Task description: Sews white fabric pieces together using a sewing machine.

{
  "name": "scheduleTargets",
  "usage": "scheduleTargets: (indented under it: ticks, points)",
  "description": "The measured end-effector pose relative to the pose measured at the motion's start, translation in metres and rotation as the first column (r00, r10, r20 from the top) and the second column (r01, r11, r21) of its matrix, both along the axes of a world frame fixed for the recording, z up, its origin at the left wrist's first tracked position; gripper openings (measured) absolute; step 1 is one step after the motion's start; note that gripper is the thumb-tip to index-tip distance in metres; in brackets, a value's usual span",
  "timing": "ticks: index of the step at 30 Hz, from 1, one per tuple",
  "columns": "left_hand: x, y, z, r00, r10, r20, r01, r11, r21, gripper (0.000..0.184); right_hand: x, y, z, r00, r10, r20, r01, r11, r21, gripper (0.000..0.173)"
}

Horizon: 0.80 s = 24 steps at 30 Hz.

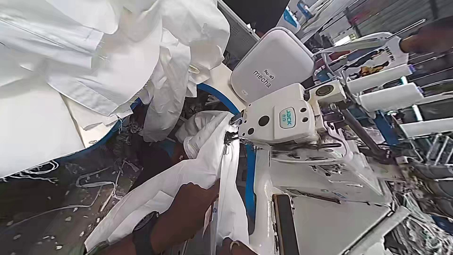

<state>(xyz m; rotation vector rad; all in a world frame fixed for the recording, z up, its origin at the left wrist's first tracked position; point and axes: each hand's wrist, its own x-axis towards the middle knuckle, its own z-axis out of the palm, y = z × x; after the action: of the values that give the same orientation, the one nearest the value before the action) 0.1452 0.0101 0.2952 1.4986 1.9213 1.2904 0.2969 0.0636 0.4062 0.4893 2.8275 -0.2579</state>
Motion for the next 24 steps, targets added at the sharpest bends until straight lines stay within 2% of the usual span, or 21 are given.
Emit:
scheduleTargets:
  ticks: [4, 7, 10, 12, 14, 16, 18, 20, 22, 24]
  points:
    - [-0.006, 0.002, 0.006, 0.997, -0.058, 0.044, 0.062, 0.992, -0.105, 0.041, -0.002, -0.001, -0.006, 0.999, -0.018, -0.048, 0.025, 0.988, 0.15, 0.011]
    - [-0.008, 0.002, 0.008, 0.994, -0.09, 0.065, 0.1, 0.983, -0.157, 0.037, -0.007, 0.0, -0.009, 0.998, 0.023, -0.058, -0.009, 0.976, 0.22, 0.009]
    - [-0.011, 0.004, 0.003, 0.992, -0.049, 0.116, 0.054, 0.998, -0.045, 0.022, -0.015, 0.01, -0.016, 0.995, 0.074, -0.074, -0.045, 0.943, 0.33, 0.008]
    - [-0.018, 0.011, 0.004, 0.984, -0.061, 0.165, 0.066, 0.998, -0.025, 0.023, -0.024, 0.017, -0.02, 0.989, 0.082, -0.122, -0.031, 0.926, 0.376, 0.008]
    - [-0.023, 0.018, 0.006, 0.972, -0.062, 0.227, 0.076, 0.996, -0.052, 0.029, -0.03, 0.025, -0.025, 0.978, 0.076, -0.192, 0.0, 0.931, 0.365, 0.01]
    - [-0.023, 0.019, 0.002, 0.961, 0.034, 0.273, -0.025, 0.999, -0.035, 0.026, -0.027, 0.034, -0.033, 0.958, 0.05, -0.283, 0.038, 0.954, 0.297, 0.009]
    - [-0.031, 0.016, 0.008, 0.958, 0.115, 0.263, -0.09, 0.991, -0.104, 0.041, -0.012, 0.049, -0.021, 0.932, -0.027, -0.361, 0.097, 0.979, 0.179, 0.01]
    - [-0.048, 0.025, 0.03, 0.981, 0.009, 0.194, 0.042, 0.966, -0.256, 0.049, 0.004, 0.073, -0.008, 0.887, -0.046, -0.46, 0.125, 0.982, 0.142, 0.023]
    - [-0.039, 0.056, 0.048, 0.976, -0.209, 0.059, 0.216, 0.9, -0.379, 0.04, 0.019, 0.091, -0.01, 0.84, -0.024, -0.543, 0.152, 0.969, 0.192, 0.034]
    - [-0.025, 0.08, 0.07, 0.946, -0.322, -0.045, 0.253, 0.816, -0.52, 0.032, 0.026, 0.098, -0.017, 0.813, -0.009, -0.582, 0.192, 0.948, 0.254, 0.036]
